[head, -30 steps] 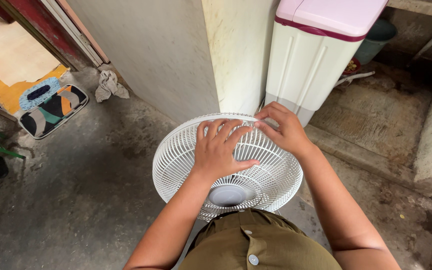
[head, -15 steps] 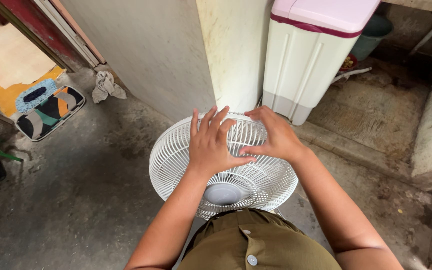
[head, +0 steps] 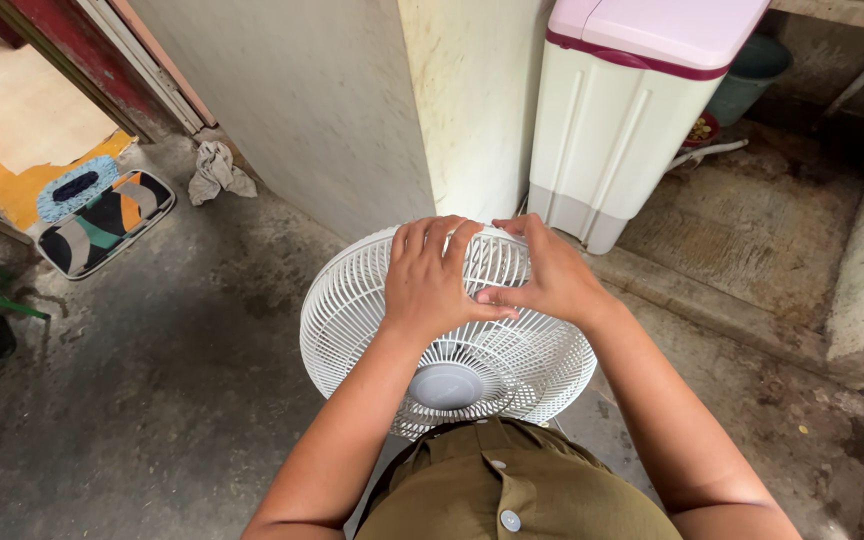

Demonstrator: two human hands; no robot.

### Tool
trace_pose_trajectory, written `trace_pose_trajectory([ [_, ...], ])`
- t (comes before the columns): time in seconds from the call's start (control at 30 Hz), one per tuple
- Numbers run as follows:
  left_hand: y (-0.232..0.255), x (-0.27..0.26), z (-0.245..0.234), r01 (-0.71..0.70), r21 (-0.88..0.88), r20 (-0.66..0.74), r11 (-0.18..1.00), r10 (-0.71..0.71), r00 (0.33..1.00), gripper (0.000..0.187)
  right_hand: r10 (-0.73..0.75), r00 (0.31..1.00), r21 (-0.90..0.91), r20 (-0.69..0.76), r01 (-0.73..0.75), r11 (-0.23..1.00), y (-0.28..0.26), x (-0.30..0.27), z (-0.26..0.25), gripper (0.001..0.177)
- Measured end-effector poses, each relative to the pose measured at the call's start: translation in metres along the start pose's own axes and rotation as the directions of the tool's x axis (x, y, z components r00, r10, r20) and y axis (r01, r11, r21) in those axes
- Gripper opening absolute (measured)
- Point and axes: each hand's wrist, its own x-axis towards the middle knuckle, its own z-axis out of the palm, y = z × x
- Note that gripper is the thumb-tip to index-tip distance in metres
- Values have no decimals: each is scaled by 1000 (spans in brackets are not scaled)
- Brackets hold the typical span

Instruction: The person assembles a standing fan by hand. They attach the fan blades to the motor hub, secure the center cap, and then attach the front protective cage to the fan head.

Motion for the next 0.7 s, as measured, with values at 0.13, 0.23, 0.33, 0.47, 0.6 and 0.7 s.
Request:
trace_pose_trajectory([
  [0.13, 4, 2, -1, 13, 8, 24, 1000, -13, 1000, 107, -32, 999, 25, -10, 33, 999, 3, 0, -1, 94],
  [0.23, 8, 2, -2, 22, 15, 58, 1000, -23, 998, 102, -17, 1000, 42, -17, 17, 999, 6, -4, 0, 93],
  [0.33, 12, 1, -4, 37, 25, 90, 999, -39, 995, 93, -41, 998, 51, -36, 43, 998, 5, -7, 0, 93],
  [0.47, 15, 2, -6, 38, 74, 125, 997, -47, 991, 91, -50, 997, 57, -55, 53, 997, 7, -6, 2, 88],
  [0.6, 13, 4, -6, 26, 44, 112, 999, -31, 993, 91, -12, 999, 38, -51, 14, 999, 9, -8, 2, 89],
  [0.7, 15, 2, -5, -1, 11, 64, 1000, 0, 998, 93, -39, 996, 56, -80, 43, 998, 11, -7, 2, 89],
])
